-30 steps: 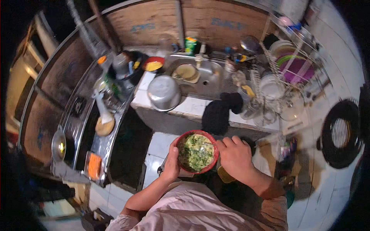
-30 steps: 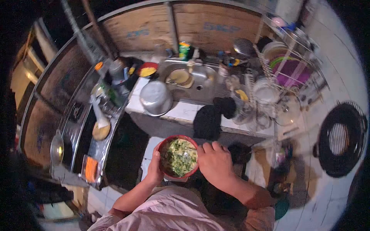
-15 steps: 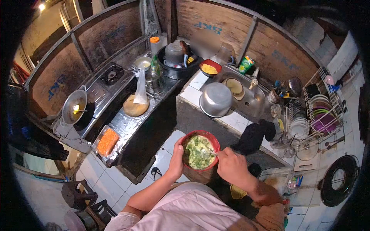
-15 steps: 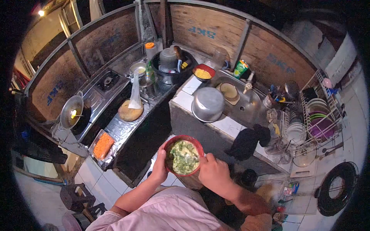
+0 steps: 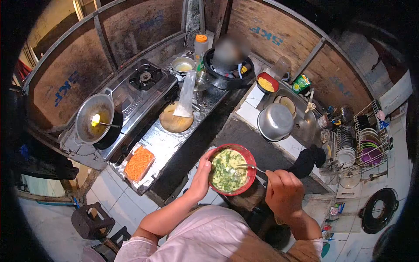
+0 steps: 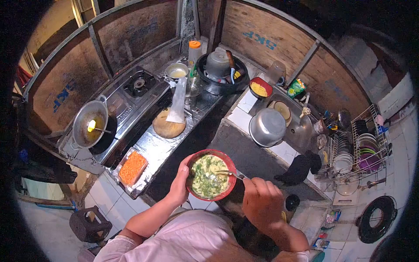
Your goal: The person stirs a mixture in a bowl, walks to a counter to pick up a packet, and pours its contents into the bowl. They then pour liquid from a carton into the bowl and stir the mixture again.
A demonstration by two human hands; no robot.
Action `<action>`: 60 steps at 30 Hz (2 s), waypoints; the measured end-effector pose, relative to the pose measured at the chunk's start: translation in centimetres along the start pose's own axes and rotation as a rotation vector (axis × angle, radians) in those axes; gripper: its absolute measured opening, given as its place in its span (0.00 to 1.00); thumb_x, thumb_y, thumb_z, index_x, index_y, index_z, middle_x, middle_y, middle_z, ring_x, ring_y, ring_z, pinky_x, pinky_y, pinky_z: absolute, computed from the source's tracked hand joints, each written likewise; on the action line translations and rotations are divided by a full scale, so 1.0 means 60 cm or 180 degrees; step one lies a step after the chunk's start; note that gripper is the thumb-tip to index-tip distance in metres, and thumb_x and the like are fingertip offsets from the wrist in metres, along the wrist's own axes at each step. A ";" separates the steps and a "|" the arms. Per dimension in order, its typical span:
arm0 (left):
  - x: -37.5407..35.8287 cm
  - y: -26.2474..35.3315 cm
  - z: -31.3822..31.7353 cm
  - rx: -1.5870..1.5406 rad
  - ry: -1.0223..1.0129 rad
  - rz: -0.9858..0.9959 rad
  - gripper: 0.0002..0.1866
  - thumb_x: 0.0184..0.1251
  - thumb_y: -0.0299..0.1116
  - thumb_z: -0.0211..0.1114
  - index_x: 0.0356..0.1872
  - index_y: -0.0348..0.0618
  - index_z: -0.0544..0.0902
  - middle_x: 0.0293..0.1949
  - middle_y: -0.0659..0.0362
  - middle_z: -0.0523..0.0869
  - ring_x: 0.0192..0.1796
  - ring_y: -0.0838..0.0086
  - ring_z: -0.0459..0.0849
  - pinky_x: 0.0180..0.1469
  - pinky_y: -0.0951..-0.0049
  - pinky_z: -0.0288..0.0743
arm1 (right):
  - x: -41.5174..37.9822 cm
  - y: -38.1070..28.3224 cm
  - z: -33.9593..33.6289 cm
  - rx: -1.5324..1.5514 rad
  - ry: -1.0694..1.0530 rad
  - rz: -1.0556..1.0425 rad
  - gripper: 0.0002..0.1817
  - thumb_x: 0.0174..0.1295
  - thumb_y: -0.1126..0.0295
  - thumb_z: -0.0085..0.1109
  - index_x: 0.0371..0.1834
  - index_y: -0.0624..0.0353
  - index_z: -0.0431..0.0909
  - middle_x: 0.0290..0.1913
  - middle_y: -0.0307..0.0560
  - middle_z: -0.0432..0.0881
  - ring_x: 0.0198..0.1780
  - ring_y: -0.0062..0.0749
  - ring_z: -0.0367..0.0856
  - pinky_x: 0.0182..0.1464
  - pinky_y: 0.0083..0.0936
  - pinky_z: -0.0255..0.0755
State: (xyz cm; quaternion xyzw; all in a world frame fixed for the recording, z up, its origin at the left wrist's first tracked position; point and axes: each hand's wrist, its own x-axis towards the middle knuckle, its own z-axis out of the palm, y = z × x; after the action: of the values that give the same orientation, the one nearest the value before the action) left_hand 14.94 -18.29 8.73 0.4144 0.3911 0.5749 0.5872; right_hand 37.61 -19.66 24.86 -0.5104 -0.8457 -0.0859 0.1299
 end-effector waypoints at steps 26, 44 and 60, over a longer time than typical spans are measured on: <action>-0.053 0.055 0.025 0.0075 0.0354 0.0087 0.33 0.86 0.53 0.40 0.76 0.35 0.61 0.72 0.50 0.70 0.76 0.66 0.66 0.79 0.65 0.55 | 0.084 -0.011 -0.023 0.0303 -0.0412 -0.0487 0.07 0.62 0.63 0.67 0.31 0.53 0.86 0.30 0.46 0.82 0.33 0.45 0.82 0.37 0.40 0.78; -0.050 0.061 0.038 0.0341 0.0377 -0.0004 0.33 0.86 0.53 0.38 0.78 0.37 0.60 0.73 0.51 0.68 0.77 0.66 0.64 0.79 0.65 0.54 | 0.096 -0.006 -0.006 0.0279 -0.0496 -0.0581 0.08 0.60 0.65 0.68 0.27 0.57 0.84 0.29 0.48 0.82 0.33 0.46 0.84 0.37 0.41 0.80; -0.052 0.069 0.042 0.0218 0.0366 -0.0050 0.34 0.85 0.54 0.38 0.78 0.39 0.60 0.73 0.51 0.68 0.77 0.66 0.64 0.79 0.65 0.54 | 0.096 -0.006 -0.004 0.0328 -0.0538 -0.0561 0.09 0.61 0.64 0.67 0.29 0.56 0.85 0.29 0.49 0.82 0.34 0.46 0.84 0.38 0.42 0.80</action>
State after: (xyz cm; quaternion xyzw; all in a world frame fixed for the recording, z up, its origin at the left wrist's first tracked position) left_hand 15.73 -21.52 13.45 0.3975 0.4469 0.5794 0.5537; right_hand 34.72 -15.04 26.87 -0.4322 -0.8985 -0.0100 0.0762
